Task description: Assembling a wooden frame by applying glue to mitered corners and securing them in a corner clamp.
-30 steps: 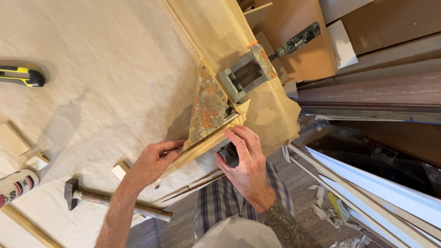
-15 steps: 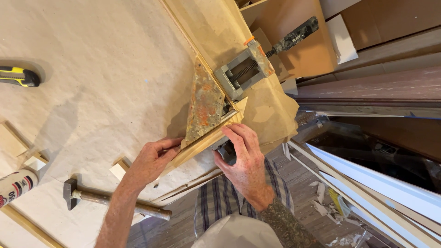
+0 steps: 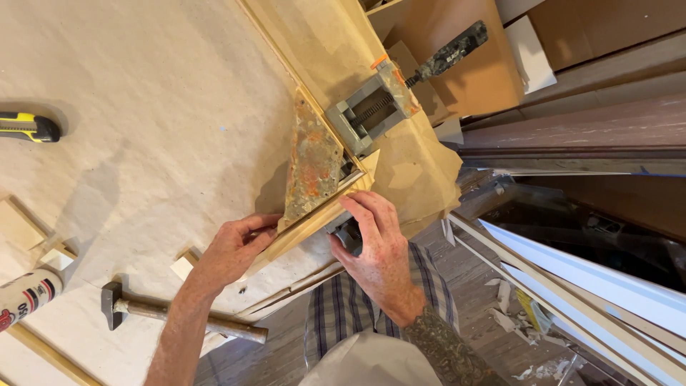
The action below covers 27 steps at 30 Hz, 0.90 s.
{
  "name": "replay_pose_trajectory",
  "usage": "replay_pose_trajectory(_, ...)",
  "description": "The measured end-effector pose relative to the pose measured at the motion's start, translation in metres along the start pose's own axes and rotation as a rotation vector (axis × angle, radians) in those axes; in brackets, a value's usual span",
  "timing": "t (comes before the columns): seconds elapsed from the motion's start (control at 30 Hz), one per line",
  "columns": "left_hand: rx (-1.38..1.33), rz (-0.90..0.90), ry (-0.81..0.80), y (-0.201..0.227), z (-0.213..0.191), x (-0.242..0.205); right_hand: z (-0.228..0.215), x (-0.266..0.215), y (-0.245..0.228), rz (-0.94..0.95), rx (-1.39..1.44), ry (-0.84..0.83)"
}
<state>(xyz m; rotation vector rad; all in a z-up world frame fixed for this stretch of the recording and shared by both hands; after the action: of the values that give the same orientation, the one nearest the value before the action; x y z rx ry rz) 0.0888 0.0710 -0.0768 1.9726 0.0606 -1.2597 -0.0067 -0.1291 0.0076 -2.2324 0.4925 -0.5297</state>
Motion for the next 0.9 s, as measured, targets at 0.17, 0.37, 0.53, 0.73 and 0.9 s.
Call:
replay_pose_trajectory(0.17,0.003,0.024,-0.002,0.001,-0.002,0.001,0.001,-0.005,0.005,0.015,0.119,-0.094)
replay_pose_trajectory(0.37,0.177,-0.096,-0.048,0.004,-0.001,0.000,-0.027,-0.114,0.116,0.604,0.103,-0.476)
replay_pose_trajectory(0.53,0.144,-0.140,-0.028,0.006,-0.002,-0.006,0.009,-0.146,0.098,0.981,0.718,-0.860)
replay_pose_trajectory(0.73,0.150,-0.085,-0.035,0.004,0.000,-0.004,0.002,-0.150,0.104,1.016,0.538,-0.728)
replay_pose_trajectory(0.9,0.149,-0.023,-0.023,-0.002,-0.002,0.000,0.000,-0.147,0.102,1.013,0.513,-0.704)
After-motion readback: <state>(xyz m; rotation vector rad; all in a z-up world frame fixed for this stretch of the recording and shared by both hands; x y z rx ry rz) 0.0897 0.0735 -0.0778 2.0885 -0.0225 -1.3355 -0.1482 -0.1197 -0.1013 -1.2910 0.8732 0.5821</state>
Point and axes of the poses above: each hand's wrist, its own x-axis towards the middle knuckle, its own z-axis out of the palm, y = z × x, the point moved 9 cm from there along x, towards the middle knuckle, and after that the axes turned 5 degrees about y, right-handed, at the moved point
